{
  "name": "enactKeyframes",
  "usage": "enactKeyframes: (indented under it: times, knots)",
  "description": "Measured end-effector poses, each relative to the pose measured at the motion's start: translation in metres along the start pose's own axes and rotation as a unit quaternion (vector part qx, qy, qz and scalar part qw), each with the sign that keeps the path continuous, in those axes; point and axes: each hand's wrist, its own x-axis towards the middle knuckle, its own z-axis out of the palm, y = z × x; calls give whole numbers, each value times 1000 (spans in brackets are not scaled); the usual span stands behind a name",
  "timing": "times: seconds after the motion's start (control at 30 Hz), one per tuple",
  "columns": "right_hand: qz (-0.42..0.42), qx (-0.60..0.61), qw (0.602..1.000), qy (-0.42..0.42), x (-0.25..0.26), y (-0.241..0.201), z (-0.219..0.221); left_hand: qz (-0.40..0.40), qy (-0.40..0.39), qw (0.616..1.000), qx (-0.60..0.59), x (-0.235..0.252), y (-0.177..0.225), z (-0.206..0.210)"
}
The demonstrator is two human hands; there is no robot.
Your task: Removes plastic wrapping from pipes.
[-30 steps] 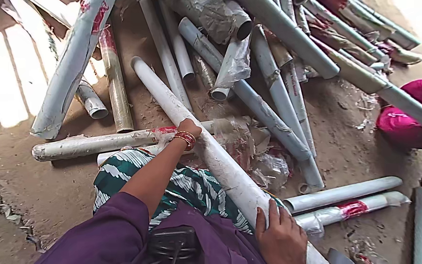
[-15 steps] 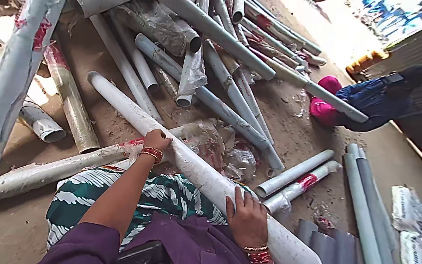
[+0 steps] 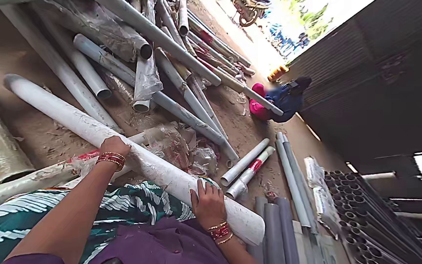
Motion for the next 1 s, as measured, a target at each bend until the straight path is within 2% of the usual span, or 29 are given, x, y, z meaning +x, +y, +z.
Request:
enactKeyframes:
  times: [0.33, 0.57, 0.7, 0.83, 0.9, 1.0]
  knots:
    - [-30, 5, 999, 11, 0, 1, 1, 20, -47, 996, -76, 5, -12, -4]
    - [-33, -6, 999, 39, -8, -3, 4, -79, -52, 979, -180, 1, -36, -16]
    - [-34, -11, 998, 51, -12, -5, 4, -95, -3, 982, -165, 2, -46, -15]
    - [-25, 4, 999, 33, -8, -3, 5, -55, 65, 966, -242, 15, -53, 3]
    - [-19, 22, 1000, 9, -2, 0, 2, 11, 48, 960, -275, 18, -50, 15]
    - [-14, 33, 999, -3, 3, 1, 1, 90, 39, 984, -147, 12, -31, 17]
